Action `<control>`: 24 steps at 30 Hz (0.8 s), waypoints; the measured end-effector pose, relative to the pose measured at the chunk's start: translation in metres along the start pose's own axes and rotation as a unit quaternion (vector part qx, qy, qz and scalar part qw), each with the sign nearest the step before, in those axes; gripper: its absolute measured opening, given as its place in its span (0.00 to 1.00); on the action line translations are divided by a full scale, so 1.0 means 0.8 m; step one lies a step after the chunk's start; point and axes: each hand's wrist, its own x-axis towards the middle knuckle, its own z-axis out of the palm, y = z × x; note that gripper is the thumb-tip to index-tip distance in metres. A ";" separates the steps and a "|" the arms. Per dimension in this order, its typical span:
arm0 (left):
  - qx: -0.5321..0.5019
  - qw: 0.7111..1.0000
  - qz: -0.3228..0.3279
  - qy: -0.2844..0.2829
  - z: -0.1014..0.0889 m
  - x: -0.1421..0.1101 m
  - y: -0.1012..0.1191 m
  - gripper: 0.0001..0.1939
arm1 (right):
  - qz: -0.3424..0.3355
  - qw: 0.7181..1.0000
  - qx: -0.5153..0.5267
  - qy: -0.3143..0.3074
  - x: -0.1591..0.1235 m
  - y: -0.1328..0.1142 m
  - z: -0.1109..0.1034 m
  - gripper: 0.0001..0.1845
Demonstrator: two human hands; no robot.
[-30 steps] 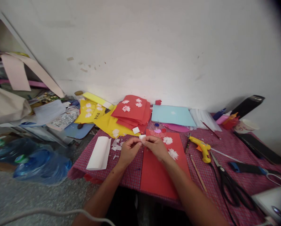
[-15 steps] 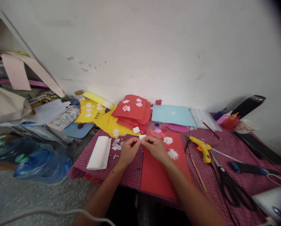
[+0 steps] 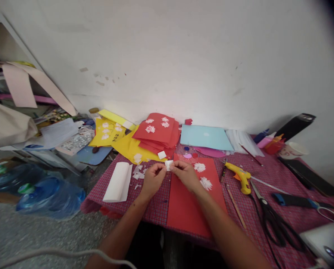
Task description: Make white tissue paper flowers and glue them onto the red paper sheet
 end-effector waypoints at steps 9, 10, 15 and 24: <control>-0.031 0.999 -0.011 -0.004 0.000 0.001 -0.003 0.07 | 0.050 0.998 0.043 0.007 -0.003 -0.005 -0.001 0.10; -0.033 0.999 -0.009 -0.006 0.000 0.001 -0.002 0.07 | 0.045 0.998 0.043 0.004 -0.002 -0.004 -0.001 0.10; -0.052 0.998 -0.010 -0.022 0.000 -0.001 0.003 0.07 | -0.005 1.000 0.004 -0.002 -0.001 0.002 0.000 0.08; -0.043 0.999 -0.008 -0.005 0.001 0.000 -0.001 0.08 | -0.043 0.997 -0.067 0.015 -0.002 0.005 0.004 0.07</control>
